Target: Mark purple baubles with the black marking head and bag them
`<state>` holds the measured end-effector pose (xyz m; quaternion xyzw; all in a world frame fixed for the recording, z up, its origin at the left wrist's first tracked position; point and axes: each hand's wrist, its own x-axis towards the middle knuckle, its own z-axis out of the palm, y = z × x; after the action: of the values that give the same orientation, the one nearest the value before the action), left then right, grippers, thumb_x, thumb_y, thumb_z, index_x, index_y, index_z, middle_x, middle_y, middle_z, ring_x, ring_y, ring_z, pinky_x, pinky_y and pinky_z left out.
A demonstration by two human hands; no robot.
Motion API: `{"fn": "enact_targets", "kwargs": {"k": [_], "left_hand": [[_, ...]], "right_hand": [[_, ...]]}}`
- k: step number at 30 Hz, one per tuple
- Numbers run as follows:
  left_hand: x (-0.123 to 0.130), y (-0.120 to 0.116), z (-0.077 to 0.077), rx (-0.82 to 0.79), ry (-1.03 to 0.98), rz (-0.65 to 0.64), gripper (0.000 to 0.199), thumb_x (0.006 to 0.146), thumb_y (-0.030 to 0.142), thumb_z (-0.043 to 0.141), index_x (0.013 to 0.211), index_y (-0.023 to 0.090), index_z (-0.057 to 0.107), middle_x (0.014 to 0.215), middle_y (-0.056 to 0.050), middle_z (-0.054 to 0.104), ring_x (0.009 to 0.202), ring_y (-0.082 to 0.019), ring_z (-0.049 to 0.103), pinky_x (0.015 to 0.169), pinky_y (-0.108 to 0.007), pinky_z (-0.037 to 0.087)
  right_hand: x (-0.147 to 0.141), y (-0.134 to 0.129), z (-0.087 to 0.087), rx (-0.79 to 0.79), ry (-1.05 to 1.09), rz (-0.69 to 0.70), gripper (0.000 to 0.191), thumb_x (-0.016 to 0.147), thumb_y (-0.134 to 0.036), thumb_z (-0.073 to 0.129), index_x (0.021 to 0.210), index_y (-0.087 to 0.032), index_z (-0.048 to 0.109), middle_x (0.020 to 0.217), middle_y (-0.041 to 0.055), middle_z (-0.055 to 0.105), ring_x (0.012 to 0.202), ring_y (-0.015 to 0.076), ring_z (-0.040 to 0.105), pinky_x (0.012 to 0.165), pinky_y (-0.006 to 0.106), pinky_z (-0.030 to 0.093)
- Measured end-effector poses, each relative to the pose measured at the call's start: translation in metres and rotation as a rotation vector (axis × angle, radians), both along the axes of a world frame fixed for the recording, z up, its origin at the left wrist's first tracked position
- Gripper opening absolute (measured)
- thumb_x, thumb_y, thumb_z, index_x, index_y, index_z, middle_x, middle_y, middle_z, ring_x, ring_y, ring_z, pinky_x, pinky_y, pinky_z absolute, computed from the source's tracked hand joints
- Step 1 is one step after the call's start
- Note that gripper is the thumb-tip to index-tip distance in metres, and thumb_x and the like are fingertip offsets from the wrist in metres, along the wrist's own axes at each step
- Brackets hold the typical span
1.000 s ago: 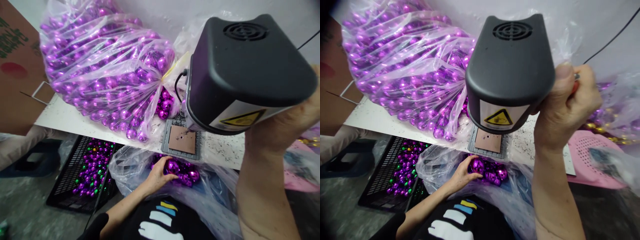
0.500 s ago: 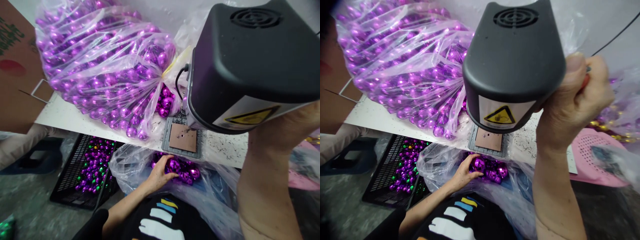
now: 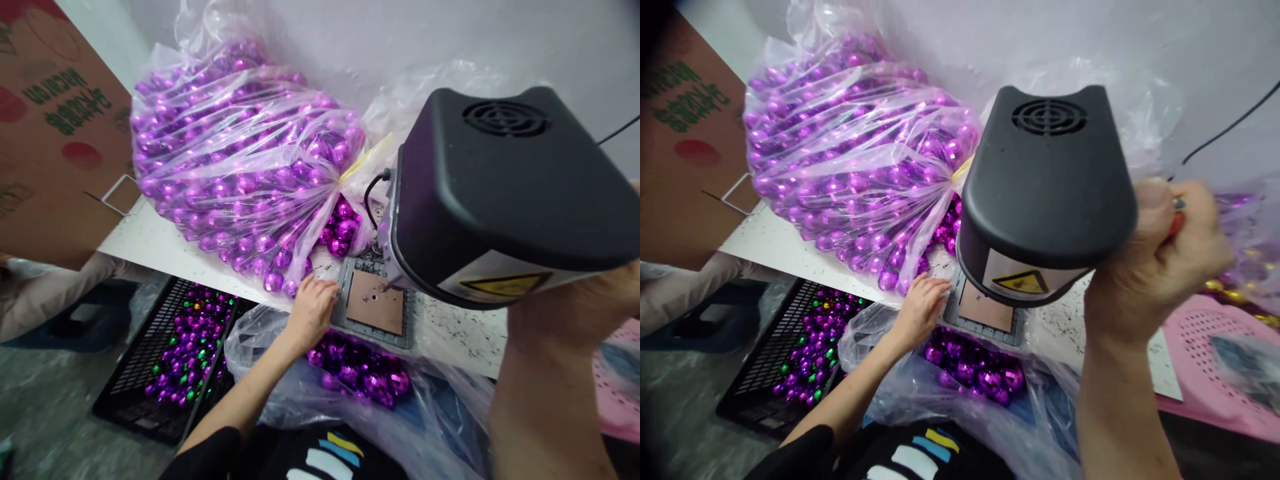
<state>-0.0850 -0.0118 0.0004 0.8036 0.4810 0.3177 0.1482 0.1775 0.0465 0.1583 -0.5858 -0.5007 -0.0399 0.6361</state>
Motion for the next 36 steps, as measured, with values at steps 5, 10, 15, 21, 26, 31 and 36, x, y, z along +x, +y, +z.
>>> {"fn": "enact_targets", "kwargs": {"k": [5, 10, 15, 21, 26, 31, 36], "left_hand": [[0.002, 0.057, -0.007, 0.065, 0.059, 0.108, 0.029, 0.098, 0.017, 0.046, 0.124, 0.017, 0.059, 0.125, -0.014, 0.066, 0.118, -0.027, 0.06, 0.104, -0.049, 0.047], [0.04, 0.127, 0.002, 0.015, -0.048, 0.151, 0.051, 0.092, 0.018, 0.058, 0.142, 0.015, 0.046, 0.142, -0.018, 0.052, 0.134, -0.031, 0.05, 0.109, -0.049, 0.045], [0.039, 0.137, 0.014, -0.146, -0.356, 0.182, 0.051, 0.084, 0.023, 0.071, 0.133, 0.019, 0.056, 0.131, -0.013, 0.059, 0.123, -0.03, 0.057, 0.107, -0.048, 0.045], [0.019, 0.071, 0.027, -0.814, -1.052, -0.089, 0.055, 0.081, 0.047, 0.076, 0.126, 0.019, 0.059, 0.107, -0.008, 0.069, 0.086, -0.019, 0.069, 0.074, -0.031, 0.056], [0.024, 0.046, 0.011, -1.082, -1.164, -0.144, 0.051, 0.078, 0.051, 0.08, 0.111, 0.016, 0.063, 0.089, -0.006, 0.07, 0.072, -0.017, 0.069, 0.066, -0.03, 0.056], [0.035, 0.035, -0.004, -0.93, -0.88, -0.031, 0.056, 0.081, 0.057, 0.073, 0.118, 0.017, 0.061, 0.093, -0.004, 0.069, 0.077, -0.018, 0.067, 0.068, -0.03, 0.055], [0.05, 0.024, -0.002, -0.502, -0.465, -0.019, 0.041, 0.093, 0.043, 0.064, 0.126, 0.02, 0.057, 0.123, -0.009, 0.064, 0.116, -0.027, 0.06, 0.103, -0.045, 0.048]], "right_hand": [[0.003, 0.0, -0.004, 0.062, -0.031, 0.044, 0.037, 0.092, -0.048, 0.048, 0.069, -0.019, 0.042, 0.063, -0.0052, 0.029, 0.061, 0.0067, 0.027, 0.066, 0.032, 0.025], [0.004, 0.002, -0.005, 0.056, -0.032, -0.007, 0.045, 0.091, -0.057, 0.048, 0.068, -0.019, 0.043, 0.062, -0.0053, 0.03, 0.061, 0.0072, 0.028, 0.064, 0.031, 0.027], [0.007, -0.003, -0.004, -0.011, -0.019, 0.035, 0.049, 0.09, -0.063, 0.049, 0.071, -0.018, 0.05, 0.063, -0.0053, 0.035, 0.061, 0.0072, 0.033, 0.064, 0.029, 0.028], [0.002, -0.001, -0.002, 0.044, -0.002, 0.037, 0.057, 0.088, -0.072, 0.043, 0.07, -0.018, 0.048, 0.063, -0.005, 0.035, 0.062, 0.0071, 0.034, 0.063, 0.029, 0.025], [-0.003, -0.003, 0.002, 0.042, 0.006, 0.072, 0.055, 0.089, -0.07, 0.045, 0.07, -0.018, 0.046, 0.062, -0.0063, 0.03, 0.059, 0.006, 0.032, 0.061, 0.028, 0.024], [-0.006, -0.007, 0.006, 0.042, 0.034, 0.123, 0.052, 0.091, -0.066, 0.045, 0.071, -0.018, 0.046, 0.059, -0.0071, 0.029, 0.055, 0.0047, 0.031, 0.055, 0.026, 0.022], [-0.007, -0.006, 0.005, 0.02, 0.018, 0.113, 0.056, 0.092, -0.069, 0.039, 0.071, -0.017, 0.045, 0.057, -0.0086, 0.025, 0.051, 0.0023, 0.03, 0.054, 0.023, 0.023]]}}
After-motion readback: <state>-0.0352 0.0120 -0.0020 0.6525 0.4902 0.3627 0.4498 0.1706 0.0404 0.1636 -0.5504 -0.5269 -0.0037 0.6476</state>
